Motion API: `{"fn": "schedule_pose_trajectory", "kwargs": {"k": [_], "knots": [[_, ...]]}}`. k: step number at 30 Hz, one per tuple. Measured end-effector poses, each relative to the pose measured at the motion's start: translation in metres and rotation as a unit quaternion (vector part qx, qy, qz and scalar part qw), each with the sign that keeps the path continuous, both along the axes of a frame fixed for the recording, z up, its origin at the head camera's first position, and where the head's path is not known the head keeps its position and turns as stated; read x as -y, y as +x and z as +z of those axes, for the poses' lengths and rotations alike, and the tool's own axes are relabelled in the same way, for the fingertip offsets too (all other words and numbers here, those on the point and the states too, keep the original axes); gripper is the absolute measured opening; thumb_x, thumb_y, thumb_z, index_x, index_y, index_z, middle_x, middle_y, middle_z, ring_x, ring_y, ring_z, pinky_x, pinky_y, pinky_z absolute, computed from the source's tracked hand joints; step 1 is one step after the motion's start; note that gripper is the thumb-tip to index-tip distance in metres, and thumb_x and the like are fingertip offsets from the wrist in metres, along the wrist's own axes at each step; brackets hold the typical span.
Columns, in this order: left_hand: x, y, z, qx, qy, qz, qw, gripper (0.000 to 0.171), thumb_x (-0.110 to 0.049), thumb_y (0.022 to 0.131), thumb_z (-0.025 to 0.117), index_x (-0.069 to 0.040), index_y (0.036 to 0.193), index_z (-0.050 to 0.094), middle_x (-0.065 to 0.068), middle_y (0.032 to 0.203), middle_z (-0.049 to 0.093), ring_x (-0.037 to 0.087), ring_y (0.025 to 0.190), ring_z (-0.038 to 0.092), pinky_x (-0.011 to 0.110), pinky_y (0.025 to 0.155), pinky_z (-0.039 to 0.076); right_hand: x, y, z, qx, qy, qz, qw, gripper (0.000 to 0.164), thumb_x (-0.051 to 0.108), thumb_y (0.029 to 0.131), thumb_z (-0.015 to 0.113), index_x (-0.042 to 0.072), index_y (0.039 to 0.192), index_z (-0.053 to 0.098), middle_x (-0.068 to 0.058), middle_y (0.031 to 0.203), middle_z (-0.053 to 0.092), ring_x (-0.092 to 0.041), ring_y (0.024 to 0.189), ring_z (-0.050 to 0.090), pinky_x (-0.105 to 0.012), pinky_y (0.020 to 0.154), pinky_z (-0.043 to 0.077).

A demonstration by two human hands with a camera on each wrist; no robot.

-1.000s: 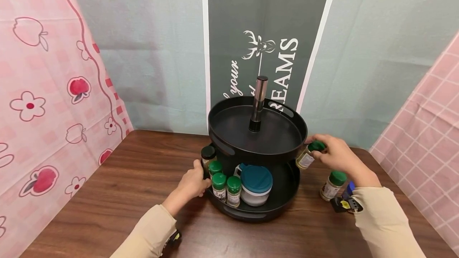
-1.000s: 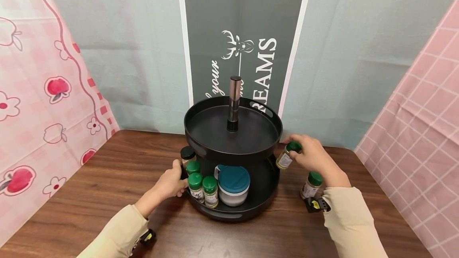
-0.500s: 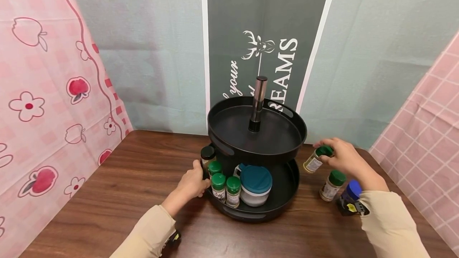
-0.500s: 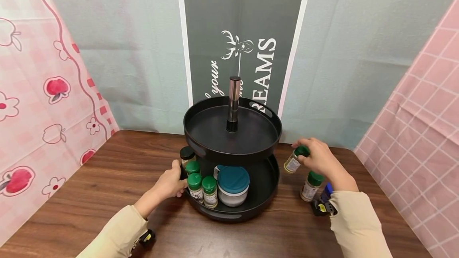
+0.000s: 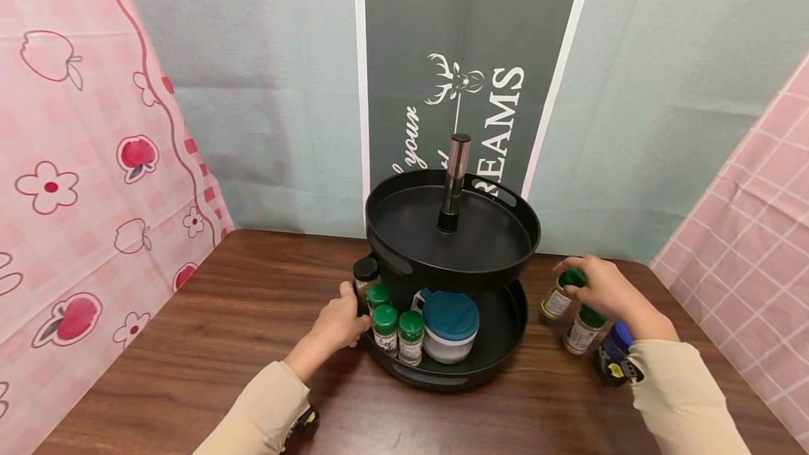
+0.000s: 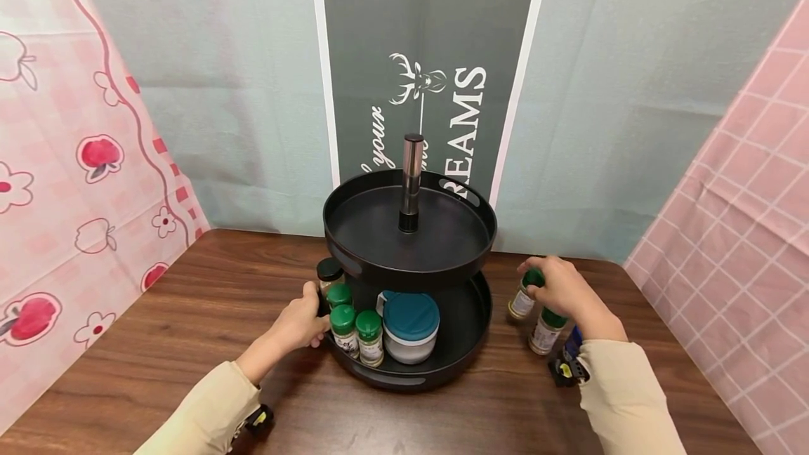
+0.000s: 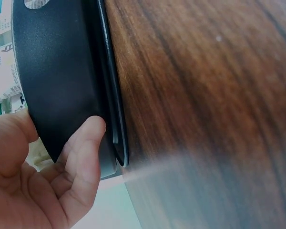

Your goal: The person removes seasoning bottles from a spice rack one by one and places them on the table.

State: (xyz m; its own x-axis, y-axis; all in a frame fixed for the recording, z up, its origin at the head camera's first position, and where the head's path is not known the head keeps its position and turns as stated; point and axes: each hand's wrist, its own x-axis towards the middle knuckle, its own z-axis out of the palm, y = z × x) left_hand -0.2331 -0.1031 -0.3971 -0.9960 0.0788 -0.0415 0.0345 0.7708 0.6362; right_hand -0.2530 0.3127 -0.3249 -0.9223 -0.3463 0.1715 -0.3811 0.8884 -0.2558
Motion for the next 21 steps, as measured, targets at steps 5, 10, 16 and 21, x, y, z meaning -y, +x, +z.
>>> {"fn": "schedule_pose_trajectory", "kwargs": {"k": [5,10,16,21], "knots": [[0.0,-0.001,0.0,0.001,-0.004,0.0,1.0,0.049,-0.014,0.077,0.063,0.003,0.111,0.031,0.005,0.048,0.055,0.016,0.038,0.051,0.032,0.047,0.043,-0.001,-0.002,-0.004,0.007,0.02,-0.002,1.0,0.026,0.005,0.076,0.065,0.004,0.102,0.063,-0.025,0.098,0.06,-0.044,0.09,0.052,-0.055,0.066,0.046],[0.0,-0.001,-0.001,0.004,-0.004,-0.001,1.0,0.049,-0.014,0.077,0.063,0.002,0.111,0.031,0.005,0.048,0.055,0.016,0.039,0.051,0.032,0.047,0.043,0.0,-0.002,-0.007,0.005,0.024,0.003,1.0,0.025,0.005,0.074,0.066,0.004,0.099,0.063,-0.021,0.091,0.06,-0.035,0.08,0.054,-0.049,0.061,0.046],[0.0,-0.001,-0.001,0.008,-0.002,-0.003,1.0,0.053,-0.014,0.078,0.062,0.004,0.115,0.029,0.005,0.048,0.055,0.016,0.039,0.051,0.032,0.047,0.043,0.001,-0.003,-0.011,0.026,0.019,0.007,0.999,0.026,0.002,0.074,0.065,0.003,0.1,0.063,-0.02,0.089,0.06,-0.026,0.071,0.053,-0.042,0.055,0.046],[0.0,-0.001,-0.001,0.009,-0.004,0.0,0.9999,0.051,-0.013,0.078,0.062,0.003,0.114,0.029,0.005,0.048,0.055,0.016,0.039,0.051,0.032,0.047,0.043,0.001,-0.004,-0.015,0.042,0.017,0.008,0.999,0.027,0.0,0.074,0.065,0.001,0.101,0.062,-0.021,0.089,0.06,-0.021,0.065,0.051,-0.037,0.052,0.044]]}}
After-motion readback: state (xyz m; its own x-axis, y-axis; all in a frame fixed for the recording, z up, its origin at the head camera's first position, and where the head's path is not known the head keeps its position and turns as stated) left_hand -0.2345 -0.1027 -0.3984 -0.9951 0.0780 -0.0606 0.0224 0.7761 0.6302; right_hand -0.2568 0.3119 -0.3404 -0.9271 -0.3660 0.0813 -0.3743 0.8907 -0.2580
